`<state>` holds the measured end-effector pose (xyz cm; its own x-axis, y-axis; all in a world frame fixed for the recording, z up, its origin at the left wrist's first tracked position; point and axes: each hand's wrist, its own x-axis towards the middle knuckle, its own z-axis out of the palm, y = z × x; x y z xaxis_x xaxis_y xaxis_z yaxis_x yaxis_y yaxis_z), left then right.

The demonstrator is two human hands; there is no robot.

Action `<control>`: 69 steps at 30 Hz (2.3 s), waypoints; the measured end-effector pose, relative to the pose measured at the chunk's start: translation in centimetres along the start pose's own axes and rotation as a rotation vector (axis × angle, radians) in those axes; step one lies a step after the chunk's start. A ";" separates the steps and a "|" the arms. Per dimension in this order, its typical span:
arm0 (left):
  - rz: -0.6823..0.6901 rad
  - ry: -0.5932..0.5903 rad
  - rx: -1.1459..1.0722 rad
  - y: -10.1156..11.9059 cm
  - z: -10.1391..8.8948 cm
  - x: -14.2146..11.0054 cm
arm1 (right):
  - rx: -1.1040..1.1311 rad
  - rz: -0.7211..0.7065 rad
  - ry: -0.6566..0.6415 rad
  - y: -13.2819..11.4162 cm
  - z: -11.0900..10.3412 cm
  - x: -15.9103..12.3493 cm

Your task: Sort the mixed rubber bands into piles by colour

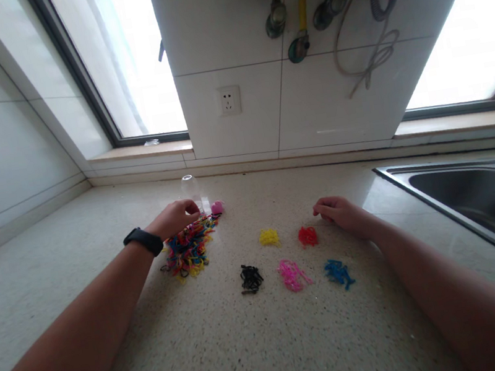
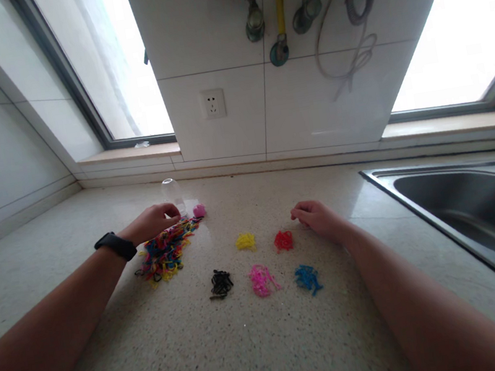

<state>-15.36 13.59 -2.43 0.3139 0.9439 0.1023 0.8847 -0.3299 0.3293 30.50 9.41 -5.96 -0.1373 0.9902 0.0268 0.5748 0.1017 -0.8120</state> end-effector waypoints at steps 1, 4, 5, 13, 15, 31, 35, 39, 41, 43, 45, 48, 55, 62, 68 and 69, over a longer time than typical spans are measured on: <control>0.003 0.001 -0.010 0.0 0.0 -0.1 | -0.001 0.001 -0.004 0.1 0.0 0.0; 0.008 0.017 -0.042 0.0 -0.1 -0.2 | -0.001 -0.002 -0.011 0.3 0.0 0.1; 0.009 0.028 -0.053 0.1 -0.1 -0.2 | -0.001 -0.002 -0.012 0.3 0.0 0.1; 0.066 0.095 -0.177 2.5 -0.6 -0.6 | -0.024 0.008 -0.001 0.0 0.0 0.0; 0.097 0.101 -0.212 3.8 -0.7 -0.7 | -0.021 0.013 -0.001 0.0 0.1 0.1; 0.366 -0.139 -0.660 16.1 1.8 -6.4 | -0.016 0.015 0.008 -0.9 0.2 -0.4; 0.304 -0.223 -0.977 17.3 2.0 -7.4 | -0.013 0.013 0.000 -0.7 0.1 -0.3; 0.185 -0.317 -1.239 17.8 2.4 -7.6 | -0.023 0.011 0.002 -0.7 0.1 -0.3; 0.187 -0.303 -1.200 17.8 2.7 -7.7 | -0.023 0.010 0.002 -0.9 0.2 -0.4; 0.230 -0.239 -1.032 17.9 3.0 -7.8 | -0.023 0.010 0.000 -1.0 0.2 -0.4; 0.296 -0.157 -0.798 18.0 3.2 -8.0 | -0.027 0.011 0.003 -1.0 0.2 -0.4; 0.432 -0.074 -0.511 18.5 3.4 -8.3 | -0.030 0.006 0.008 -1.1 0.3 -0.4; 0.620 -0.057 -0.177 19.1 4.9 -8.0 | -0.048 0.008 0.013 -1.1 0.4 -0.3; 0.717 -0.087 -0.084 19.3 5.7 -8.2 | -0.082 -0.007 0.018 -0.8 0.4 -0.1; 0.815 -0.067 -0.017 19.6 5.6 -8.7 | -0.078 -0.003 0.018 -1.3 0.4 -0.3; 0.811 -0.067 -0.005 19.7 5.7 -8.8 | -0.078 -0.002 0.019 -1.3 0.4 -0.3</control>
<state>1.23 -1.27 -2.19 0.8767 0.4083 0.2543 0.3716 -0.9106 0.1810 29.44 8.92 -5.15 -0.1234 0.9915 0.0404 0.6361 0.1103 -0.7637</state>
